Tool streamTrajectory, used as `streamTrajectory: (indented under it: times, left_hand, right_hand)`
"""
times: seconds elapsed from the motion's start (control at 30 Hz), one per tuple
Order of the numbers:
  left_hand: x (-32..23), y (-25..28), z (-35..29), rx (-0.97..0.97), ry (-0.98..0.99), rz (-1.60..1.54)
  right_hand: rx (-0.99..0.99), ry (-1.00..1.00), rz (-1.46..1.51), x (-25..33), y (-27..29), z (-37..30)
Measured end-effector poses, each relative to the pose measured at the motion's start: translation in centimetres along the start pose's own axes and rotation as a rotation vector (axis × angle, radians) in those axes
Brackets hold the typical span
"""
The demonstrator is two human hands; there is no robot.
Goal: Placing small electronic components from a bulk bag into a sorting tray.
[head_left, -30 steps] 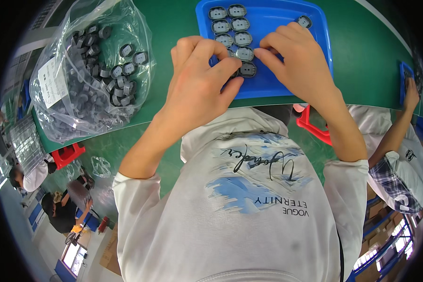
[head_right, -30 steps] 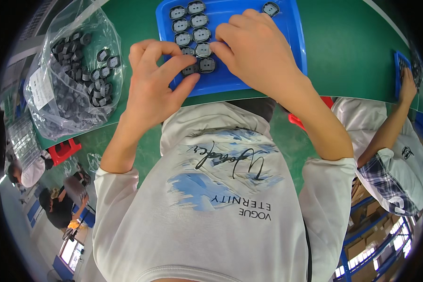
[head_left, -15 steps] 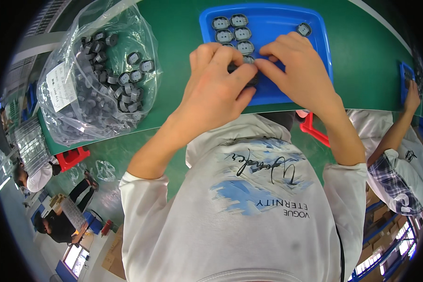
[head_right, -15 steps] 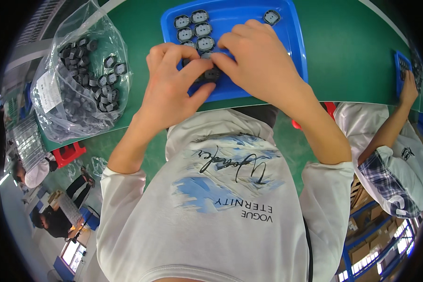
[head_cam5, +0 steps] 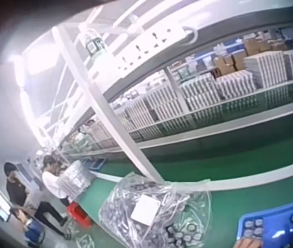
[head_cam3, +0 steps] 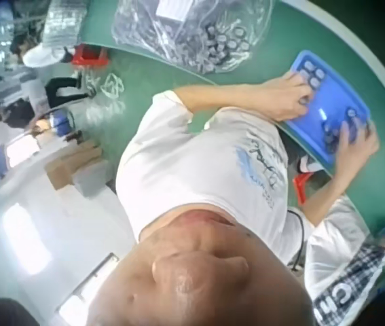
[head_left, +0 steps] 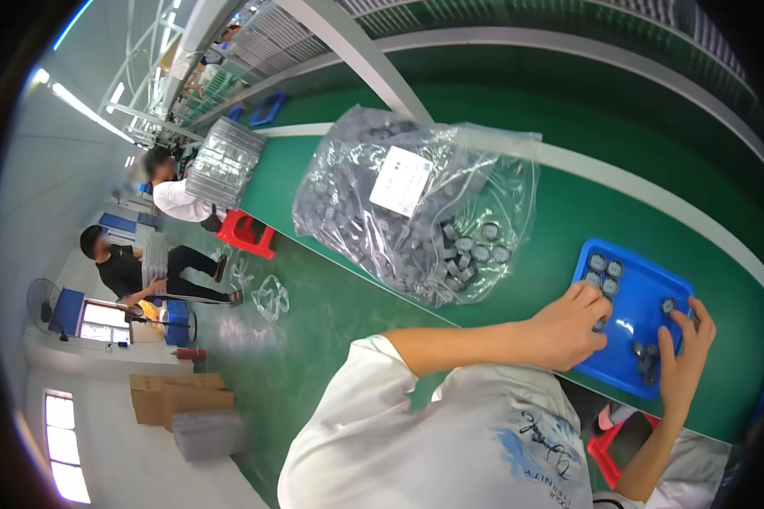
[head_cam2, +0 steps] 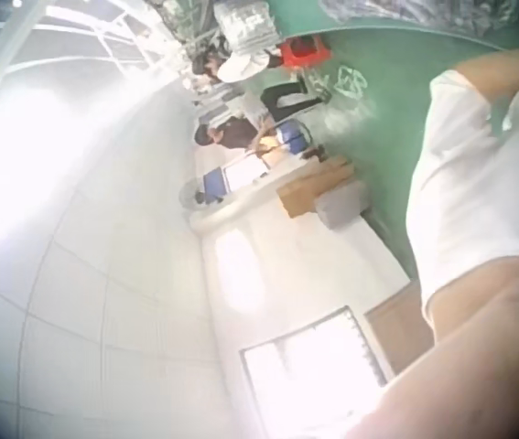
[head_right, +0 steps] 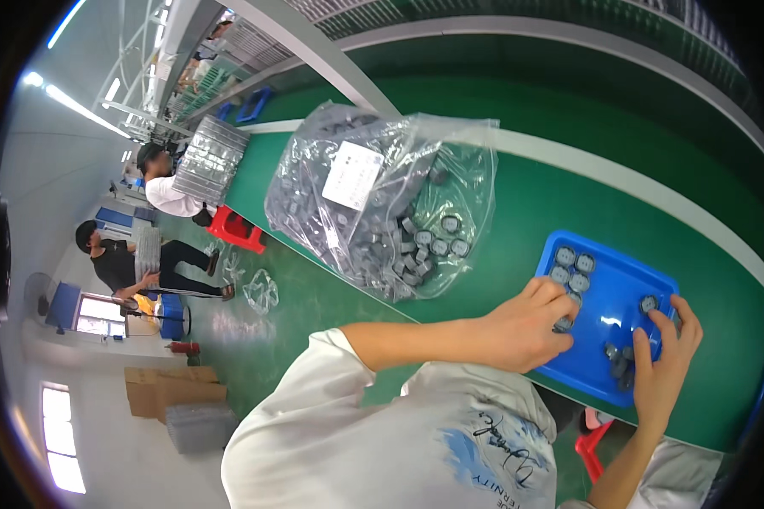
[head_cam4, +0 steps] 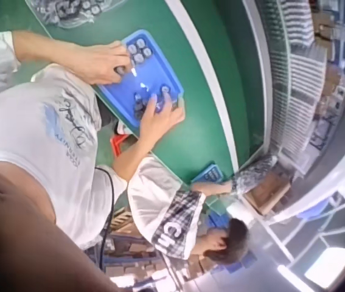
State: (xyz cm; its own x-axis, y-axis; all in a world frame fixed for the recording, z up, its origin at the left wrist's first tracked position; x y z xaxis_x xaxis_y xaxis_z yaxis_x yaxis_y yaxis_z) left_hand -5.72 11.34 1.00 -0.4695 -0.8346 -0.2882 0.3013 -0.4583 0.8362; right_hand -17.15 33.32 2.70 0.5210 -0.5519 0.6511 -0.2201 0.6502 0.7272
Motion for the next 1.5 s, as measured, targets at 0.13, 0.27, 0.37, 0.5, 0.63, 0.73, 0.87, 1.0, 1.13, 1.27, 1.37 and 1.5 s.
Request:
streamTrajectory:
  times: [0.13, 0.27, 0.37, 0.5, 0.63, 0.73, 0.87, 1.0, 1.13, 1.27, 1.37, 1.5]
  left_hand:
    - [0.3, 0.4, 0.2, 0.057, 0.027, -0.026]
    - [0.7, 0.9, 1.2, 0.021, 0.030, -0.058]
    - [1.3, 0.7, 2.6, -0.044, 0.031, -0.054]
    - [1.3, -0.9, 6.2, 0.027, 0.014, 0.021]
    - [0.9, -3.7, 8.6, -0.065, -0.122, 0.124]
    - [1.2, -5.5, 9.1, 0.075, -0.142, 0.193]
    - [1.5, -6.0, 9.8, 0.050, -0.161, 0.203]
    - [1.4, -6.4, 10.7, -0.048, -0.160, 0.181]
    - [1.0, -6.5, 10.7, -0.145, -0.161, 0.251]
    - [1.8, -5.1, 10.3, -0.123, -0.158, 0.374]
    - [2.7, -4.3, 9.8, -0.043, -0.140, 0.364]
    - [3.3, -3.3, 8.9, 0.030, -0.120, 0.346]
  right_hand:
    - [0.027, -0.026, 0.011, -0.9, -1.2, 1.0]
    - [0.022, 0.008, -0.007, -2.2, -2.0, 1.5]
    - [0.019, 0.061, -0.022, -1.9, -2.1, 2.1]
    - [0.044, 0.109, -0.004, -1.0, -1.7, 2.5]
    - [0.018, 0.079, 0.044, -2.1, -1.3, 2.1]
    - [-0.083, 0.040, 0.115, -5.0, -0.6, 1.2]
    - [-0.106, -0.021, 0.205, -6.6, -1.1, 0.5]
    - [-0.130, -0.011, 0.220, -6.3, -1.0, 0.6]
    - [-0.121, -0.012, 0.242, -5.8, -0.9, 0.5]
    - [-0.095, 0.046, 0.167, -4.9, -0.3, 0.4]
    - [-0.022, 0.135, 0.139, -2.5, 0.1, 0.1]
    - [0.156, 0.135, 0.091, 0.1, -0.8, 0.0]
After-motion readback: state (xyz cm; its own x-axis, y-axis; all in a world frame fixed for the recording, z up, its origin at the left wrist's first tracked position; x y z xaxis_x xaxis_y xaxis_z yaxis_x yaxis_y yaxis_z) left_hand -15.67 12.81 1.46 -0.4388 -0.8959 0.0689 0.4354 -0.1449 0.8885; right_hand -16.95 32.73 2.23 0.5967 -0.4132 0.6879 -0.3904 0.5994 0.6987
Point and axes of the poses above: each hand's wrist, its own z-axis towards the middle knuckle, its own y-axis out of the back of the hand, x = y × z, the point moved 3 cm from there along z, towards the middle knuckle, and after that the axes turned 13 degrees about z, right-handed, at the moved point
